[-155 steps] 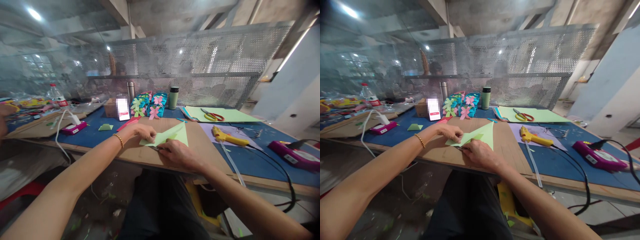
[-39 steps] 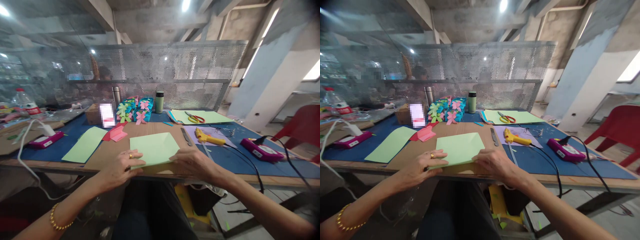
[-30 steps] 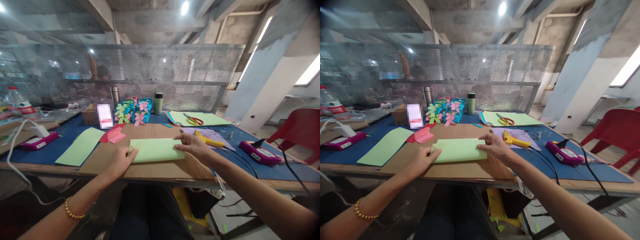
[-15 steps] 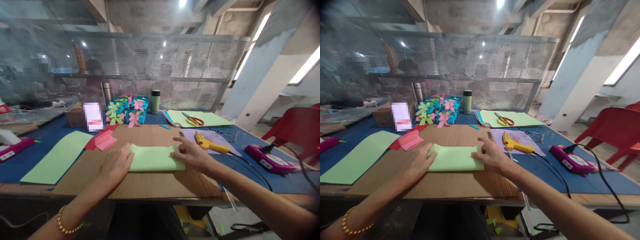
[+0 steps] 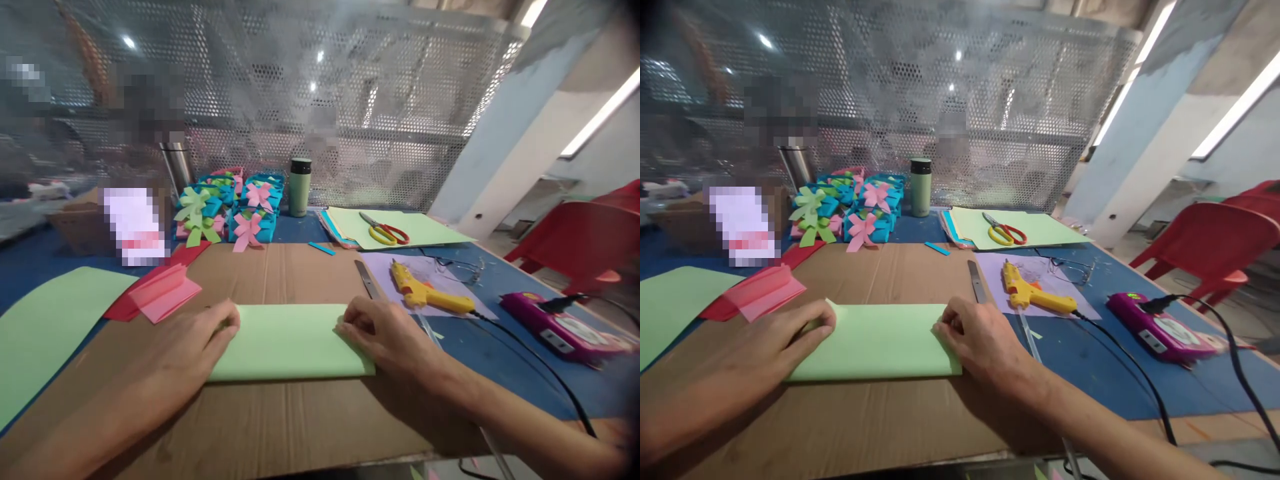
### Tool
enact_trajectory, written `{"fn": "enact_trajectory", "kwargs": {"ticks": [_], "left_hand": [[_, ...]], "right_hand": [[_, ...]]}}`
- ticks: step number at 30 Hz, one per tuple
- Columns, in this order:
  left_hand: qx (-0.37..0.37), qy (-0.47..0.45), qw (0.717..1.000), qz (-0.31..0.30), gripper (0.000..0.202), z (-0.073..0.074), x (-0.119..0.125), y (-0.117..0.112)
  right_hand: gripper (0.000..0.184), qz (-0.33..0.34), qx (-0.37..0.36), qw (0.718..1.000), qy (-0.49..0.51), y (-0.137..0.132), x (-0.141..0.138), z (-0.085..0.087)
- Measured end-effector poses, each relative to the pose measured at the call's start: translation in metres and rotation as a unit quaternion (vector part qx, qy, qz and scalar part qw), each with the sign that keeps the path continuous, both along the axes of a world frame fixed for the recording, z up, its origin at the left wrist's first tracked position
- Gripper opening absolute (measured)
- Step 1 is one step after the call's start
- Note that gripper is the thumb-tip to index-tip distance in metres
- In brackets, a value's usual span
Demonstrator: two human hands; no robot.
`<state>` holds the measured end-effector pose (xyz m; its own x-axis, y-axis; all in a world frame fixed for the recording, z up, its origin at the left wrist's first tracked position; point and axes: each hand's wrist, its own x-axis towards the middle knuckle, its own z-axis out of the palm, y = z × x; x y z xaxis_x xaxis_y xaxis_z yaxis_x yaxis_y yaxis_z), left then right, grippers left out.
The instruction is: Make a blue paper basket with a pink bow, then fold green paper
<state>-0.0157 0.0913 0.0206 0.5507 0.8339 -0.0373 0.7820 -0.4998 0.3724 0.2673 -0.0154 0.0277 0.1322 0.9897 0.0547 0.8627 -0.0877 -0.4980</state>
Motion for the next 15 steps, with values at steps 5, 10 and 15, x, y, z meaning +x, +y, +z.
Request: {"fn": "enact_trajectory", "kwargs": {"ticks": [5, 10, 15], "left_hand": [[-0.003, -0.031, 0.999, 0.011, 0.036, -0.0024, 0.0007, 0.0015], [0.009, -0.032, 0.999, 0.014, 0.034, -0.0074, 0.0055, 0.0018], [-0.003, -0.021, 0.999, 0.038, 0.027, -0.0090, 0.0045, -0.0005]], "right_hand": [[0.013, -0.006, -0.003, 0.999, 0.040, 0.0034, 0.0036, 0.0005], [0.014, -0.009, 0.002, 1.000, 0.018, 0.0033, 0.0047, -0.0045], [0.021, 0.006, 0.006, 1.000, -0.005, 0.0034, 0.0072, -0.0071]]}}
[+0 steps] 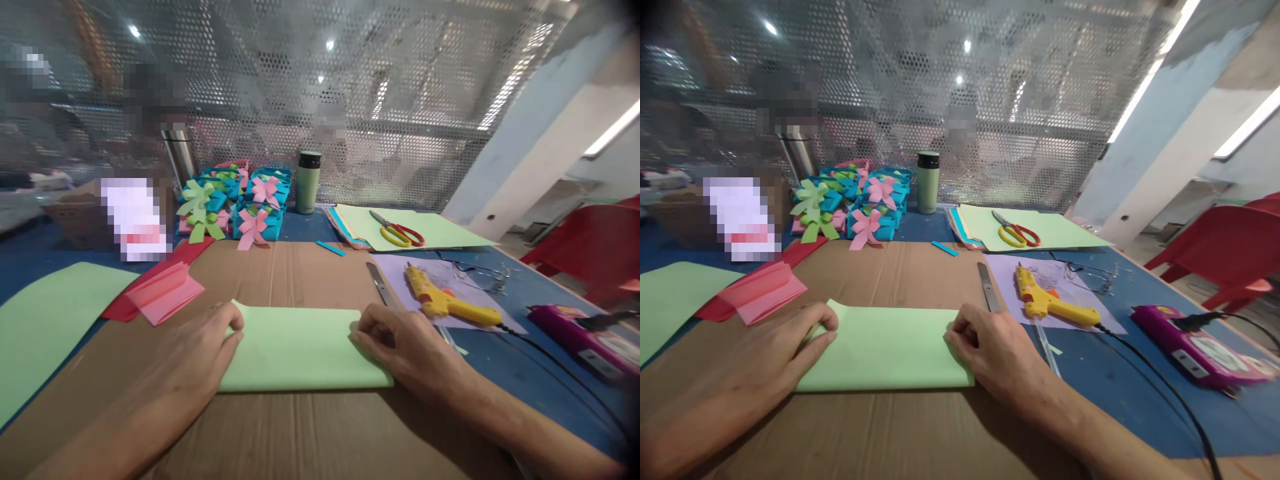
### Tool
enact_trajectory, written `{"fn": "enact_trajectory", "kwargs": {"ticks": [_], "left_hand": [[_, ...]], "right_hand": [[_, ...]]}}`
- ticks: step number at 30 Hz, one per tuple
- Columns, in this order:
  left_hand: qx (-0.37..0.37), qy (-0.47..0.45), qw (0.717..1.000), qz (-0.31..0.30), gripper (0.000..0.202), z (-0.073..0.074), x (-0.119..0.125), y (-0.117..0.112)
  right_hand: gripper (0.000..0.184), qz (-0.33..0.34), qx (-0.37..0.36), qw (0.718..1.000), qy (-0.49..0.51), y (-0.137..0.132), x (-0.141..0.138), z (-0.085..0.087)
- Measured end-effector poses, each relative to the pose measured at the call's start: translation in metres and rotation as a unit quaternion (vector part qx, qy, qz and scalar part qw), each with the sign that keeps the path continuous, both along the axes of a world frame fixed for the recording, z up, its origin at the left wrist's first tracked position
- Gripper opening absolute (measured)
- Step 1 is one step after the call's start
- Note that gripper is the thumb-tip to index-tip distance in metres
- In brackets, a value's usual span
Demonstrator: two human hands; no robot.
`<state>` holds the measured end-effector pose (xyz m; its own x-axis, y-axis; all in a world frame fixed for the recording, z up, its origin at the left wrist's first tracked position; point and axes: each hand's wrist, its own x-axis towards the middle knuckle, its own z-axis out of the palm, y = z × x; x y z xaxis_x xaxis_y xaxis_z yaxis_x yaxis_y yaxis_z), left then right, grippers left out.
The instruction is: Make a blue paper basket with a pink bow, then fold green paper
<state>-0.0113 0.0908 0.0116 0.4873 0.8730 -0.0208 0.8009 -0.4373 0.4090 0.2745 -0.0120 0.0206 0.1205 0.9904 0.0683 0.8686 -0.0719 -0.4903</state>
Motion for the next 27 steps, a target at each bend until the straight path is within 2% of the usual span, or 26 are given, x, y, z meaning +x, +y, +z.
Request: {"fn": "enact_trajectory", "kwargs": {"ticks": [3, 6, 9, 19, 24, 27], "left_hand": [[0.016, 0.003, 1.000, 0.011, 0.019, 0.002, 0.001, -0.003], [0.044, 0.015, 0.998, 0.052, 0.014, 0.005, 0.003, -0.006], [0.038, 0.032, 0.996, 0.079, 0.012, 0.007, 0.004, -0.007], [0.011, 0.017, 0.996, 0.086, 0.012, 0.011, 0.006, -0.005], [0.033, -0.003, 0.996, 0.077, 0.014, 0.012, 0.005, -0.008], [0.046, 0.016, 0.996, 0.074, 0.013, 0.012, 0.007, -0.008]], "right_hand": [[0.025, 0.000, 0.005, 1.000, -0.019, 0.002, 0.002, -0.003], [0.029, -0.002, 0.019, 0.999, -0.034, 0.005, 0.004, -0.007], [0.030, 0.000, 0.028, 0.999, -0.039, 0.006, 0.006, -0.010], [0.030, 0.011, 0.030, 0.998, -0.053, 0.005, 0.008, -0.011], [0.031, 0.009, 0.035, 0.997, -0.063, 0.005, 0.008, -0.013], [0.031, 0.009, 0.032, 0.997, -0.067, 0.005, 0.006, -0.011]]}}
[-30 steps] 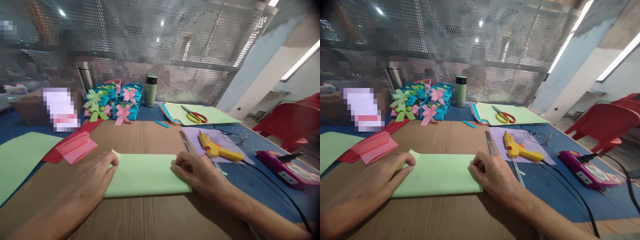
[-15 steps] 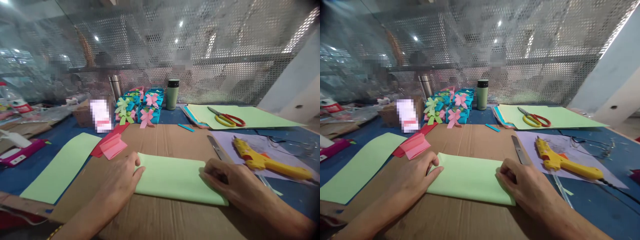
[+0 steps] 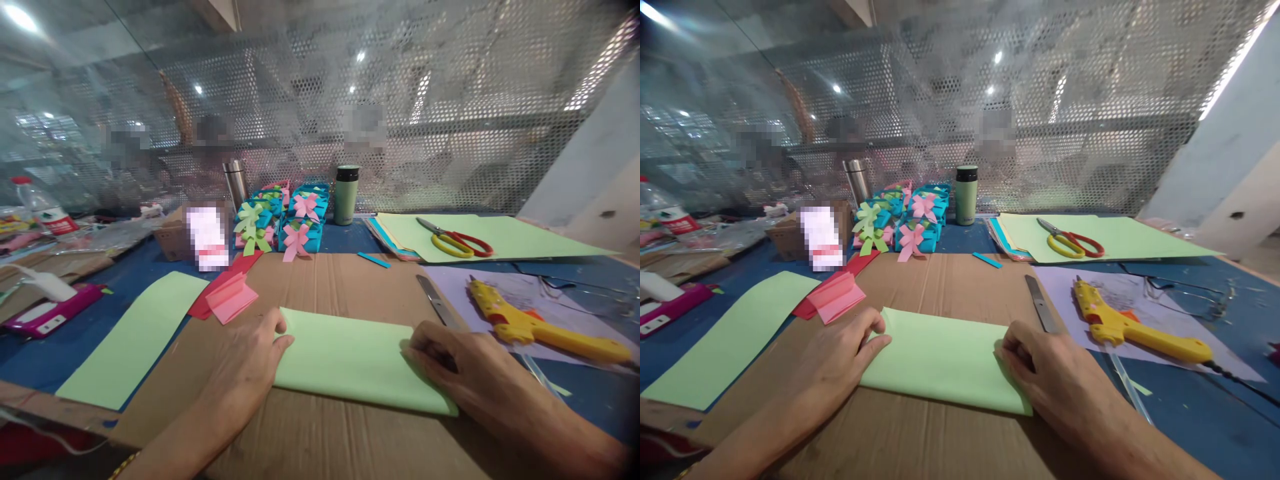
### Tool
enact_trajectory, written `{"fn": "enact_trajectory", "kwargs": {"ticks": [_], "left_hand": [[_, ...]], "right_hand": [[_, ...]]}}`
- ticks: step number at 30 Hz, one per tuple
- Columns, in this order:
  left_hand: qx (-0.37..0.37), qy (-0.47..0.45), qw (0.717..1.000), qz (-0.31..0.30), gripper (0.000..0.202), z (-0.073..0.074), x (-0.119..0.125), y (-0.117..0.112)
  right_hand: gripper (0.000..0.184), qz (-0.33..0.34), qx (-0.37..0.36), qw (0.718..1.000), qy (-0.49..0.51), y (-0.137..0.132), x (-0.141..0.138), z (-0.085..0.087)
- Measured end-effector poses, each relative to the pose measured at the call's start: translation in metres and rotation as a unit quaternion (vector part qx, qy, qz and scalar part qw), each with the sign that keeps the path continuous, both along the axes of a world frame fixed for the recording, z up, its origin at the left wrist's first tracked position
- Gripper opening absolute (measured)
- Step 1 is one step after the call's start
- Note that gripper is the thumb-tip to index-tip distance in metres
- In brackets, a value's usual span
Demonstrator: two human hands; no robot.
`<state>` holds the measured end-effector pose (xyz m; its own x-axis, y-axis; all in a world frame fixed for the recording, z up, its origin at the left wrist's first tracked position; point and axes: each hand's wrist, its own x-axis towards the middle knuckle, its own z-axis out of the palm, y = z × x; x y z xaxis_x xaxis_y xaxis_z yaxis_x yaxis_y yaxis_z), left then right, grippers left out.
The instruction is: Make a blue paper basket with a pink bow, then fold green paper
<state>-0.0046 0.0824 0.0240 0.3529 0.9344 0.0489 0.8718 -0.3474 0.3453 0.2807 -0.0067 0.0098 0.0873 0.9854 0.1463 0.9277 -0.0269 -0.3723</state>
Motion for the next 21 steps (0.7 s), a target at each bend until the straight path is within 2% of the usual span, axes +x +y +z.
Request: {"fn": "enact_trajectory", "kwargs": {"ticks": [5, 8, 10, 15, 21], "left_hand": [[0.016, 0.026, 1.000, -0.003, 0.015, 0.000, 0.004, -0.003], [0.038, 0.035, 0.999, -0.001, 0.019, -0.005, 0.004, -0.005], [0.064, 0.017, 0.998, 0.002, 0.023, -0.011, 0.002, -0.006], [0.115, -0.095, 0.989, -0.012, 0.024, -0.027, -0.008, -0.001], [0.091, -0.112, 0.989, 0.001, 0.018, -0.024, -0.011, 0.000]], "right_hand": [[0.029, 0.004, -0.012, 1.000, -0.014, 0.000, -0.003, 0.004], [0.027, 0.008, -0.015, 0.999, -0.027, 0.000, -0.004, 0.005], [0.026, 0.011, -0.010, 0.999, -0.034, 0.000, -0.004, 0.005], [0.026, 0.007, -0.006, 0.999, -0.047, 0.001, -0.006, 0.007], [0.022, 0.011, 0.003, 0.998, -0.059, 0.001, -0.003, 0.003]]}}
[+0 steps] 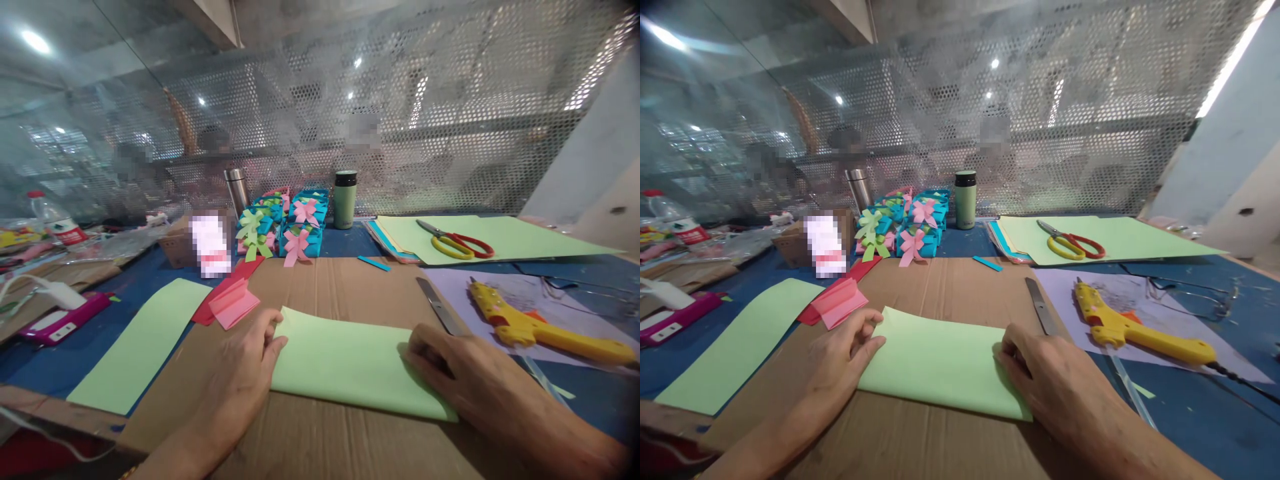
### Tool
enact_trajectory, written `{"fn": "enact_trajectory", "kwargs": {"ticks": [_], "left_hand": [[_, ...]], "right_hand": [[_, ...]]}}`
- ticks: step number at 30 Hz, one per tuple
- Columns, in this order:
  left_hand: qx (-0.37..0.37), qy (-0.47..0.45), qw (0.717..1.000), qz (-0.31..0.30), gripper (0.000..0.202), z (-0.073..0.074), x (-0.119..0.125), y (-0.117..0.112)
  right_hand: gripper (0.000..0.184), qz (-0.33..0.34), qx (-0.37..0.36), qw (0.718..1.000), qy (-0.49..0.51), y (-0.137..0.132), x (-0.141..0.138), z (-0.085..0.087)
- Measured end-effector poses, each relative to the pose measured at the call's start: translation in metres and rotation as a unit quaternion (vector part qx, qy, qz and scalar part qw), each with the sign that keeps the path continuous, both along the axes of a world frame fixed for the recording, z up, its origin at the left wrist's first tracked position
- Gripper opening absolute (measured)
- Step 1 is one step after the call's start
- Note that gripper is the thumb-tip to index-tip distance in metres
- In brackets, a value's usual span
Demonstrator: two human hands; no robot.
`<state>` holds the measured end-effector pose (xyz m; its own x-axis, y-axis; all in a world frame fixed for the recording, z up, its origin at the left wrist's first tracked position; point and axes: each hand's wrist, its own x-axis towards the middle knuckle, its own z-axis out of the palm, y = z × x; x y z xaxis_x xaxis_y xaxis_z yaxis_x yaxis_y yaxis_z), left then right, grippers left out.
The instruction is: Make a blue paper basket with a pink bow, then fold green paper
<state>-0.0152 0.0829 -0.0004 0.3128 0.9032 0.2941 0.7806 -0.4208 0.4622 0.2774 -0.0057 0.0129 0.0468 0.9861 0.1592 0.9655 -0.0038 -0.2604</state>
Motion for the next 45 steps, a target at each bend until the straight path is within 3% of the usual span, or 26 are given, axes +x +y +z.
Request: {"fn": "enact_trajectory", "kwargs": {"ticks": [8, 13, 21, 37, 45], "left_hand": [[-0.050, 0.094, 0.994, 0.026, 0.022, 0.012, 0.011, -0.001], [-0.052, 0.123, 0.991, 0.029, 0.021, 0.011, 0.011, -0.002], [-0.004, 0.136, 0.990, 0.034, 0.020, -0.001, 0.010, -0.002], [0.019, 0.104, 0.994, 0.012, 0.017, 0.000, 0.005, -0.005], [0.016, 0.137, 0.990, -0.004, 0.019, 0.000, 0.003, -0.002]], "right_hand": [[0.025, 0.007, 0.009, 1.000, 0.013, 0.001, 0.003, -0.002], [0.022, 0.002, 0.001, 1.000, 0.006, 0.002, 0.006, -0.008], [0.025, -0.002, -0.027, 1.000, 0.005, 0.001, 0.005, -0.004], [0.028, 0.012, 0.011, 0.998, 0.053, 0.000, 0.006, -0.005], [0.018, 0.005, 0.011, 0.998, 0.058, -0.003, 0.000, 0.002]]}}
